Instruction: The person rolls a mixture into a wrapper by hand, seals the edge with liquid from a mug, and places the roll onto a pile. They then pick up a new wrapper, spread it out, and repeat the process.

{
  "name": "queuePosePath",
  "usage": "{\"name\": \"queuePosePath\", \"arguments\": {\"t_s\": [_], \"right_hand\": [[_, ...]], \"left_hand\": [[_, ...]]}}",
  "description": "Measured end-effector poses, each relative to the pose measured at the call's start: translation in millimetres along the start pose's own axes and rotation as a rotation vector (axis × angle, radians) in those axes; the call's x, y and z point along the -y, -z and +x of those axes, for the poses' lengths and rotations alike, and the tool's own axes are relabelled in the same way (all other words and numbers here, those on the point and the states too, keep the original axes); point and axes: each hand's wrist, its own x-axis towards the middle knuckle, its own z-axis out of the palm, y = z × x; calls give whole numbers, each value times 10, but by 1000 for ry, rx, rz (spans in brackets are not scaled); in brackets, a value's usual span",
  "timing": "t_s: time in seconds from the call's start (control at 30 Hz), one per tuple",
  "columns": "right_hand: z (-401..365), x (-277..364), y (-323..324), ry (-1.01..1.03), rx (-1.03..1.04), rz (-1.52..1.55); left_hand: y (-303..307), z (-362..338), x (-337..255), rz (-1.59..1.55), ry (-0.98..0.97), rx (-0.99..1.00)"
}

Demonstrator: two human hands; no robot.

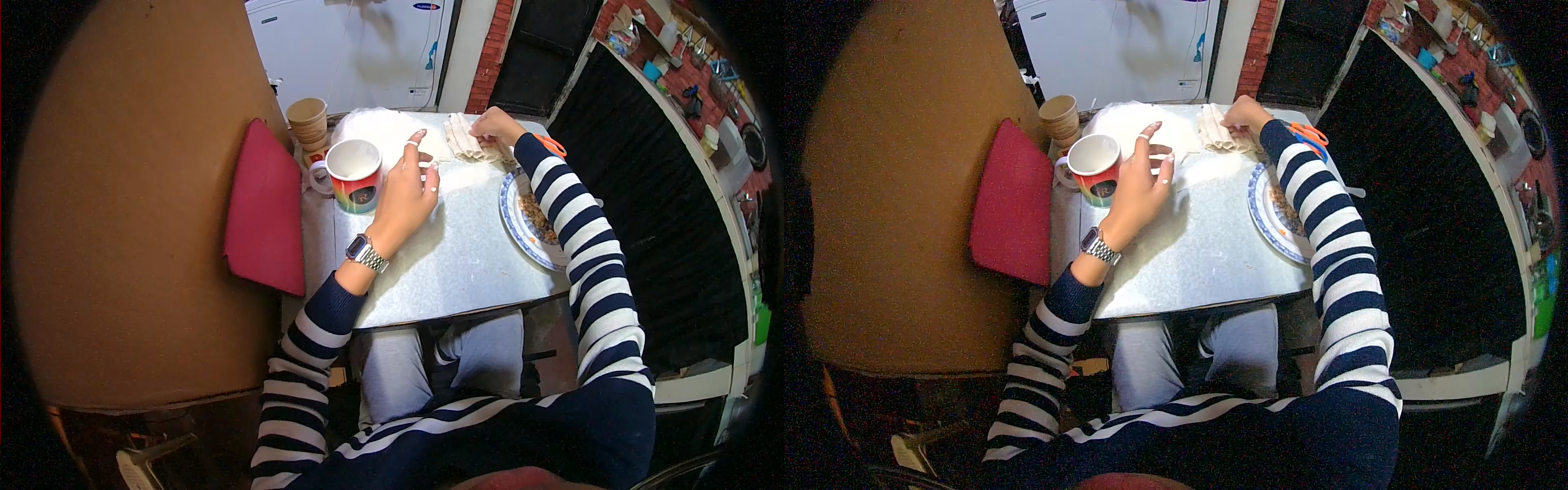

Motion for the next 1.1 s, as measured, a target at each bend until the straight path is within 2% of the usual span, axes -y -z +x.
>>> {"name": "queuePosePath", "arguments": {"t_s": [0.07, 0.17, 0.27, 0.37, 0.47, 0.53, 0.6, 0.67, 0.77, 0.87, 0.9, 1.0, 1.03, 1.07, 1.1], "right_hand": [[268, -171, 2, 33, -8, -147], [173, -84, -15, 7, -54, -156], [394, -265, 43, 59, 3, -234], [115, -7, 36, 70, -69, -327], [53, 180, 73, -22, -20, -505], [64, 352, 72, 94, -55, -709], [142, 461, 40, 287, -162, -626], [351, 444, 11, 541, -334, -244], [-93, 886, -111, 302, 311, 409], [-14, 997, -239, 300, -11, 579], [57, 1049, -232, 436, -235, 467], [-60, 996, 51, 428, 328, 698], [-114, 956, 217, 388, 600, 734], [-125, 911, 311, 279, 454, 824], [-81, 839, 456, 218, 189, 877]], "left_hand": [[-4, 2, 4, 7, -13, 0], [-11, 2, 15, -7, -8, 1], [-2, 2, -10, -25, 6, 23], [-11, 4, 23, 1, -25, 38], [0, 0, -1, 38, -26, 40], [-23, 2, 36, 31, -30, 46], [-26, -1, 47, 37, -29, 57], [-20, -4, 24, 54, -22, 72], [-27, -9, 31, 55, -26, 70], [-46, -14, 68, 80, -92, 27], [-47, -21, 64, 91, -99, 21], [-27, -9, 33, 106, -110, 7], [-28, -13, 34, 94, -101, 7], [-31, -15, 36, 82, -93, 7], [-34, -19, 41, 87, -96, 7]]}}
